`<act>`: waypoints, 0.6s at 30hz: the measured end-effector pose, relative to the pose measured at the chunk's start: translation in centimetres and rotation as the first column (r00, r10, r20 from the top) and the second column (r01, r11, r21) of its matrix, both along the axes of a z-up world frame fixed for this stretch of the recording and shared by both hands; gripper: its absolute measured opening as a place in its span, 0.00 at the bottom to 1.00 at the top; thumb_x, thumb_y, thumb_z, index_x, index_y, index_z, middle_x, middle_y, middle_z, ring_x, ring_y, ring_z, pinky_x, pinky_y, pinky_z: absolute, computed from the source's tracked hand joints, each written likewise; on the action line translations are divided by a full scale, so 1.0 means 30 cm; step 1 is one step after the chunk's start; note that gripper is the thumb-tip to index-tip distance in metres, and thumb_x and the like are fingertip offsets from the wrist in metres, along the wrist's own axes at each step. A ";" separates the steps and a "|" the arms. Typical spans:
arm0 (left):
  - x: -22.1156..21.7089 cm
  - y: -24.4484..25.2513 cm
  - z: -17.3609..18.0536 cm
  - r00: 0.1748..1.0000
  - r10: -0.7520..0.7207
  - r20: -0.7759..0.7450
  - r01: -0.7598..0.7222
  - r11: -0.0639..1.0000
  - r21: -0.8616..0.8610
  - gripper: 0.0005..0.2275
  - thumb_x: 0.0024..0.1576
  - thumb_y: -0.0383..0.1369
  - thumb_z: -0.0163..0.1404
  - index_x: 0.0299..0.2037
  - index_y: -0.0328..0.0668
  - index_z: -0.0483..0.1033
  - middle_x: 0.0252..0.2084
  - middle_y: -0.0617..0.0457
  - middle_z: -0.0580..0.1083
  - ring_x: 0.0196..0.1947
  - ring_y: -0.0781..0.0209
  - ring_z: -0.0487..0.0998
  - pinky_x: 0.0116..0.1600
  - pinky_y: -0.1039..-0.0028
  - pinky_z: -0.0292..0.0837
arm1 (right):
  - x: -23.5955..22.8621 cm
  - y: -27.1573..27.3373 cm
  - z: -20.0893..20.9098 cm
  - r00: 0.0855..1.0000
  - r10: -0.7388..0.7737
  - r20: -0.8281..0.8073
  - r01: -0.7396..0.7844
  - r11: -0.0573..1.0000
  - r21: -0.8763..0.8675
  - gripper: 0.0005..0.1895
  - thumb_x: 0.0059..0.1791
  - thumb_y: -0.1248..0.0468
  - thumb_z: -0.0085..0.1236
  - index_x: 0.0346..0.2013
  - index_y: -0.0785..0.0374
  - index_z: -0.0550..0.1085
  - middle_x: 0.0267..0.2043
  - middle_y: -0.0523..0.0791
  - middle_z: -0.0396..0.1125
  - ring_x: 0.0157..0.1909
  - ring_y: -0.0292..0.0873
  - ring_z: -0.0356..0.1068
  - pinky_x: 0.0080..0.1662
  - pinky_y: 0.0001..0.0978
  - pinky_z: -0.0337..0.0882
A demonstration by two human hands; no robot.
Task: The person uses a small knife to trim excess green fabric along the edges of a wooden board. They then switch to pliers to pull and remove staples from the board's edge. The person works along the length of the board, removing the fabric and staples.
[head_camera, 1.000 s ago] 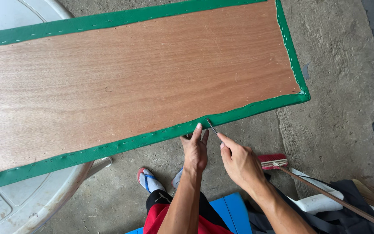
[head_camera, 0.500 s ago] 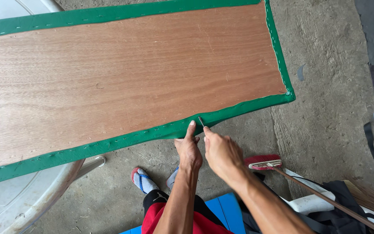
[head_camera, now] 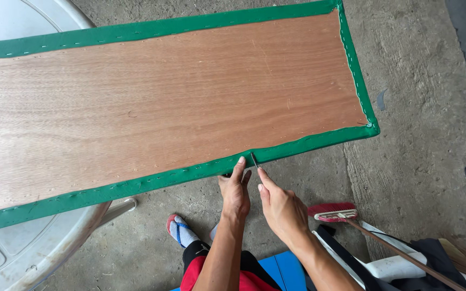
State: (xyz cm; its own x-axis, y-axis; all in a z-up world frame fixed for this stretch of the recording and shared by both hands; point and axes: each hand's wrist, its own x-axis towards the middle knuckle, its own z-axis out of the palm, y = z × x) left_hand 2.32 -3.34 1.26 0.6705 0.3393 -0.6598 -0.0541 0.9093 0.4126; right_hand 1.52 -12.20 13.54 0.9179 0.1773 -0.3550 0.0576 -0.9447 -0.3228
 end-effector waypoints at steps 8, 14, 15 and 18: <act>-0.006 -0.025 -0.032 1.000 0.028 0.009 -0.028 1.000 -0.007 0.30 0.50 0.33 0.63 0.62 0.49 0.63 0.59 0.53 0.70 0.57 0.57 0.72 0.57 0.58 0.68 | -0.048 -0.010 -0.116 0.995 -0.080 0.055 0.073 0.991 0.110 0.27 0.54 0.54 0.46 0.70 0.42 0.63 0.29 0.59 0.73 0.34 0.62 0.76 0.35 0.55 0.72; -0.011 -0.027 -0.043 1.000 0.012 0.009 -0.012 1.000 0.005 0.31 0.50 0.34 0.63 0.63 0.48 0.61 0.60 0.52 0.69 0.58 0.56 0.71 0.58 0.57 0.69 | -0.100 -0.029 -0.277 0.958 -0.094 0.271 -0.046 0.882 0.469 0.27 0.56 0.61 0.45 0.72 0.52 0.60 0.50 0.61 0.72 0.47 0.63 0.75 0.41 0.49 0.75; -0.014 -0.028 -0.047 1.000 0.000 0.020 0.000 1.000 -0.005 0.32 0.50 0.34 0.63 0.64 0.49 0.60 0.60 0.52 0.68 0.59 0.56 0.70 0.59 0.57 0.69 | -0.100 -0.045 -0.282 0.949 -0.063 0.308 -0.116 0.840 0.530 0.28 0.57 0.62 0.44 0.73 0.55 0.58 0.55 0.63 0.70 0.51 0.64 0.74 0.43 0.48 0.75; -0.023 -0.021 -0.054 0.996 -0.011 0.090 0.015 0.999 -0.040 0.31 0.51 0.37 0.62 0.64 0.52 0.60 0.62 0.54 0.67 0.61 0.58 0.70 0.61 0.57 0.69 | -0.095 -0.079 -0.235 0.962 0.042 0.269 -0.182 0.834 0.520 0.31 0.56 0.63 0.45 0.75 0.59 0.55 0.60 0.64 0.66 0.56 0.66 0.70 0.48 0.51 0.73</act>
